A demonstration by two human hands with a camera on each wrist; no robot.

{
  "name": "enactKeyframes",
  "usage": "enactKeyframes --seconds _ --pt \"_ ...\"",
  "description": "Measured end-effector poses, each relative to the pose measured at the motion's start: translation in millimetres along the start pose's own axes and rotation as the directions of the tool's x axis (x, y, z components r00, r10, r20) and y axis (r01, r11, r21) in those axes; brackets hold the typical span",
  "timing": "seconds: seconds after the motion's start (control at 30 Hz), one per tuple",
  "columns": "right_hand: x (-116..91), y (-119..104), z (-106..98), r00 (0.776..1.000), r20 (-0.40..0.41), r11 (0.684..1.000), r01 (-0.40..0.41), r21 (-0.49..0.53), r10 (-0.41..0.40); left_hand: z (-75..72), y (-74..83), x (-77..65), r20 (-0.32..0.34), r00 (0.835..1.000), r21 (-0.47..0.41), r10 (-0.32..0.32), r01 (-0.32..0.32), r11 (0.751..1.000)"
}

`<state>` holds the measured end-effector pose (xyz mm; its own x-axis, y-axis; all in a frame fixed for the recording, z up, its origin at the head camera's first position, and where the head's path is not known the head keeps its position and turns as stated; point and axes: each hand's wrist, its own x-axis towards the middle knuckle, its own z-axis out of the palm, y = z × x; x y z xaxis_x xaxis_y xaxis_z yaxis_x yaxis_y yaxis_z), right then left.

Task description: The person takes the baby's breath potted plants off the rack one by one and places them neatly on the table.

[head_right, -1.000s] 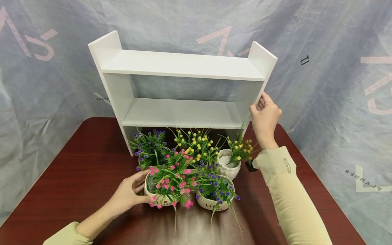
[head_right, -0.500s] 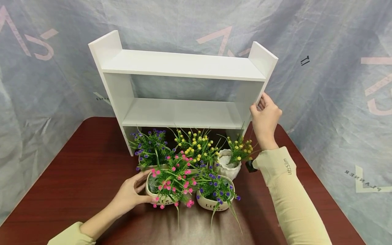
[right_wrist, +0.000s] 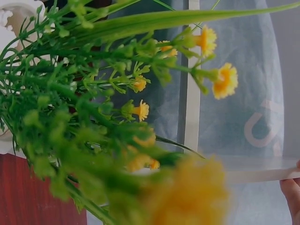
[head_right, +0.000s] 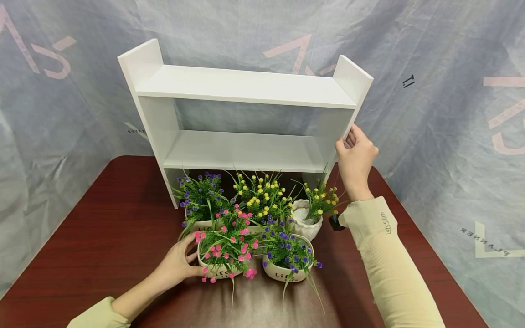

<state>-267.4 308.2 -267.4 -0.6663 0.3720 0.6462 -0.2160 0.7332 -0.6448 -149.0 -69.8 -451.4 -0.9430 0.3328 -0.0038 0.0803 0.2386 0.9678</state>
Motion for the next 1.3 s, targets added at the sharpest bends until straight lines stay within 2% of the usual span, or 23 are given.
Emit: enactKeyframes --seconds 0.27,0.47,0.63,0.77,0.9,1.03,1.13,1.3 --pt "0 1 1 1.000 0.006 1.000 -0.003 0.011 0.003 -1.5 3.7 -0.9 -0.004 0.999 0.038 0.048 -0.048 0.998" --pt "-1 3 0 1.000 0.008 1.000 -0.019 0.023 0.019 -5.0 7.0 -3.9 0.021 1.000 0.057 0.012 -0.013 0.998" --pt "0 5 -2 1.000 0.005 0.999 -0.024 0.030 0.024 -20.9 11.5 -5.2 0.094 0.993 0.116 0.078 -0.088 0.989" --pt "1 7 -6 0.999 0.032 0.999 -0.034 0.041 0.033 -37.5 16.7 -5.3 0.182 0.976 0.162 0.122 -0.152 0.975" --pt "4 11 -12 0.994 0.097 0.998 -0.049 0.033 0.046 -51.6 22.8 -3.9 0.288 0.952 0.187 0.108 -0.166 0.968" --pt "5 18 -20 0.985 0.171 0.999 -0.033 -0.001 0.033 -65.2 29.3 -1.9 0.392 0.917 0.194 0.079 -0.166 0.967" --pt "3 27 -27 0.975 0.222 1.000 -0.020 0.011 0.017 -78.0 34.3 -0.8 0.469 0.881 0.193 0.054 -0.162 0.968" --pt "-1 49 -41 0.954 0.298 0.999 -0.031 0.037 0.018 -102.4 39.2 2.1 0.588 0.808 0.191 0.018 -0.160 0.968"
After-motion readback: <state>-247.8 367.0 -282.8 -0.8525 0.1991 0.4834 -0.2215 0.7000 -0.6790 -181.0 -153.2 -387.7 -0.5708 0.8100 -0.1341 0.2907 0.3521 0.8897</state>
